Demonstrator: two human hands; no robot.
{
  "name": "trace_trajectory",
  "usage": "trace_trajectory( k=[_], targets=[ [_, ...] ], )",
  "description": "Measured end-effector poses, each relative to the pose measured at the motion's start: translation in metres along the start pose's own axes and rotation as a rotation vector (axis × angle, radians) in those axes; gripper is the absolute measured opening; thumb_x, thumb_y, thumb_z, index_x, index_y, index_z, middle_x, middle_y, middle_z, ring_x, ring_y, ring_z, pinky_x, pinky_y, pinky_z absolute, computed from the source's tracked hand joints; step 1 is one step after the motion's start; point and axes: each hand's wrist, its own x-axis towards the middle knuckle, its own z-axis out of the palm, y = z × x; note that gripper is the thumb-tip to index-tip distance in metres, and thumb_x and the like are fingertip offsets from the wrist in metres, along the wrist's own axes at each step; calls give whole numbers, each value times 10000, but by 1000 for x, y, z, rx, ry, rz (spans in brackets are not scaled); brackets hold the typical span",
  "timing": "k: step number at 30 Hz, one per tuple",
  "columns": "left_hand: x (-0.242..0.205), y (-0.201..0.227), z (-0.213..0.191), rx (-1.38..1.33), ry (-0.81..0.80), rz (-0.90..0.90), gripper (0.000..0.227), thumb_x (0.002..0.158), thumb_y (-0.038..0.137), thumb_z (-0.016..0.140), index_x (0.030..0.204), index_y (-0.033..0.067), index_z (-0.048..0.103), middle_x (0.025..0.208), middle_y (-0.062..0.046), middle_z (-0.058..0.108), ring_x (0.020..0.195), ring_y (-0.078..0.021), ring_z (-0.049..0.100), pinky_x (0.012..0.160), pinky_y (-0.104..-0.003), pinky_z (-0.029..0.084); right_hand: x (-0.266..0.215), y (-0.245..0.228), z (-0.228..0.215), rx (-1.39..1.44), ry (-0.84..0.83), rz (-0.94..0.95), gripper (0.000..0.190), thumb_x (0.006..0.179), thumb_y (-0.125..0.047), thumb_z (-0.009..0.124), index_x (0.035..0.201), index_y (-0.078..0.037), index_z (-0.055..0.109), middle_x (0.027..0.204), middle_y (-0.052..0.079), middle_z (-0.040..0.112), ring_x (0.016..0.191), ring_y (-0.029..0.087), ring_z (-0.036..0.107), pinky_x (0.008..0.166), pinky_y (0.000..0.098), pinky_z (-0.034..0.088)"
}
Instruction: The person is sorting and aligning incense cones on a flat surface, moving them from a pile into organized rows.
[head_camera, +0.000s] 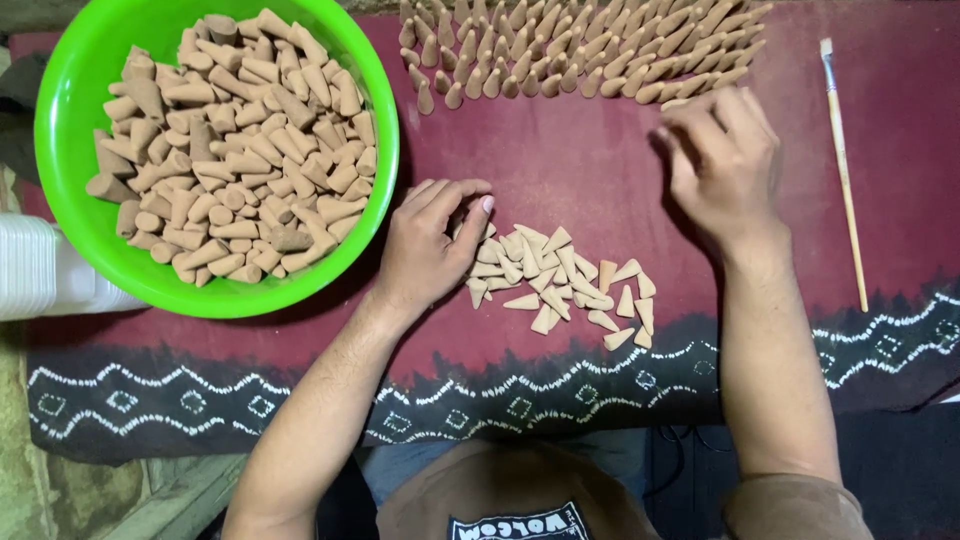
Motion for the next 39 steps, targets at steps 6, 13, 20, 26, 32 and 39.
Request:
trace_trajectory(
  k=[6, 13, 20, 26, 32, 39],
  targets=[
    [-1, -3, 1, 25, -23, 42, 113, 982, 140, 706, 1085, 119, 746, 781, -66, 675, 782, -303, 681, 753, -395, 516, 14, -60, -12, 757, -294, 4, 113, 908, 7, 754, 1019, -13, 764, 954, 203, 715, 851, 422, 689, 760, 491, 540],
    [0, 4, -2, 72, -85, 48, 136, 1011, 162, 661, 1106, 108, 741, 831, -83, 703, 832, -328, 685, 769, -421, 508, 20, -75, -10, 883, -390, -90, 143, 906, 52, 691, 1042, 46, 734, 1022, 238, 732, 864, 461, 684, 769, 537, 548],
    [18, 34, 2, 58, -257, 36, 183, 986, 222, 693, 1147, 148, 737, 891, -54, 731, 904, -302, 700, 868, -424, 475, 9, -55, 3, 1057, -362, 122, 282, 828, 129, 711, 1102, 62, 690, 1031, 208, 678, 853, 321, 694, 709, 414, 589],
    [50, 24, 52, -132, -276, 88, 184, 943, 131, 730, 1115, 67, 735, 866, -159, 724, 874, -413, 707, 771, -480, 527, 5, -34, 21, 1261, -204, 343, 306, 818, 195, 739, 1090, 93, 644, 1075, 199, 618, 895, 265, 700, 758, 369, 637],
    [75, 13, 80, -288, -221, 126, 149, 928, 100, 757, 1076, 113, 757, 883, -95, 740, 890, -338, 745, 782, -402, 569, 5, -28, 14, 1105, -52, 370, 291, 853, 154, 753, 1116, 81, 652, 1081, 185, 617, 914, 260, 707, 731, 357, 630],
    [68, -2, 89, -320, -200, 134, 132, 914, 65, 740, 1045, 69, 732, 925, -126, 741, 899, -371, 740, 761, -437, 580, 13, -36, 9, 757, 51, 151, 198, 932, -30, 790, 1129, -33, 786, 940, 114, 715, 643, 196, 627, 455, 296, 457]
  ],
)
